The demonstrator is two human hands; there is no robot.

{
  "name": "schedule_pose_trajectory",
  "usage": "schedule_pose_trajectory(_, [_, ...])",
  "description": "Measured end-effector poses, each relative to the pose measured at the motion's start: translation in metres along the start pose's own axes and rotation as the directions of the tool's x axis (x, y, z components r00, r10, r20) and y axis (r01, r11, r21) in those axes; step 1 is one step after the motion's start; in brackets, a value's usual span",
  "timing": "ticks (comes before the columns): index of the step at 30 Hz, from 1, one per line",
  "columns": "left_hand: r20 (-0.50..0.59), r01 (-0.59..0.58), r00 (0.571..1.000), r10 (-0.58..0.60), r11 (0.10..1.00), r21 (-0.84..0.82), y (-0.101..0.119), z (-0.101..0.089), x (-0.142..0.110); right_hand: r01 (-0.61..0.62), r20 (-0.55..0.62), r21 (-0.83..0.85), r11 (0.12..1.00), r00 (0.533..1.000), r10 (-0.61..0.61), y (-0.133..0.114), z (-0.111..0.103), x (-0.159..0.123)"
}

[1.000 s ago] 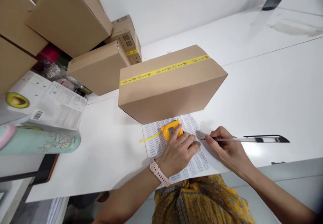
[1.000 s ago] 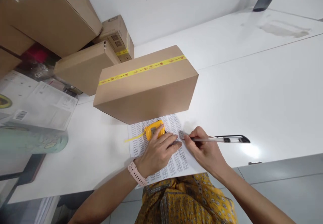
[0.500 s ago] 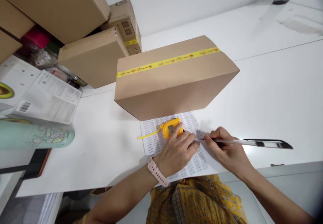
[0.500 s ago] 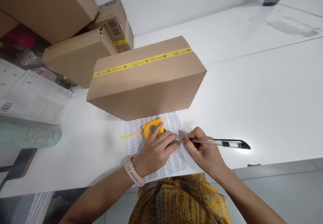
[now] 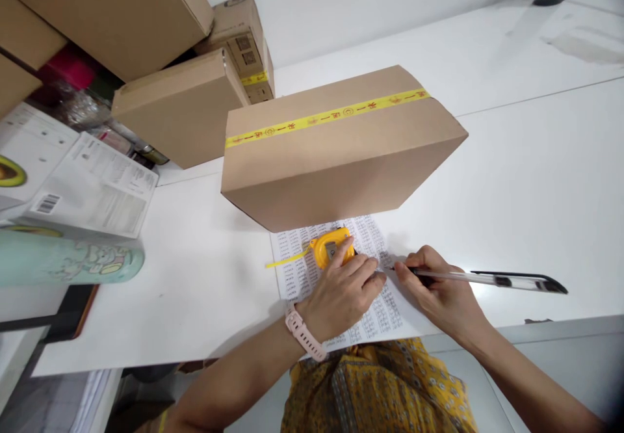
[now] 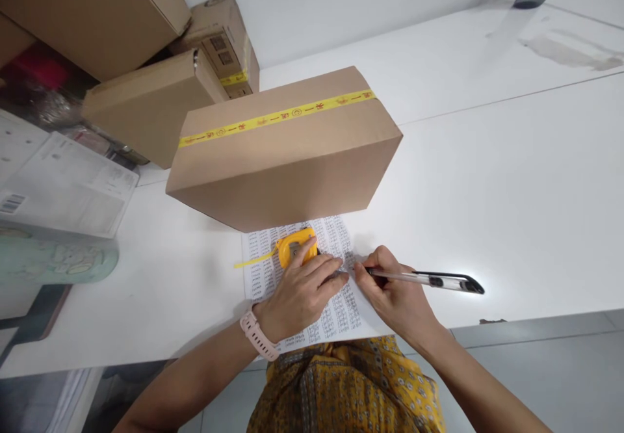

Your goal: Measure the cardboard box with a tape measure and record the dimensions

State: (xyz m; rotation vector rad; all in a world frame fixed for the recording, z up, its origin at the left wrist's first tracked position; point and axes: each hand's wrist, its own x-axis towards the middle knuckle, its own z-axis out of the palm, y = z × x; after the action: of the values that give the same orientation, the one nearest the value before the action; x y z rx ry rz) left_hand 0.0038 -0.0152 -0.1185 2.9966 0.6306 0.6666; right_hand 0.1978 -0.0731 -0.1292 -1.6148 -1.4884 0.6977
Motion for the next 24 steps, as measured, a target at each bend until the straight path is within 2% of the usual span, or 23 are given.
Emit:
schedule_pose_trajectory(12, [0.026,0.002,1.0,-0.002,1.0,0.001,0.0001,-0.0012,0.0002,-0.022,-0.033,0.053,0.998,0.999,0.024,0.0023,0.0,-0.001])
schedule_pose_trajectory(24, [0.002,-0.006,1.0,0.006,1.0,-0.005,-0.0006,-0.0008,0.0001,-0.018,-0.019,0.027,0.999,1.0,0.018,0.0029,0.0,-0.0009])
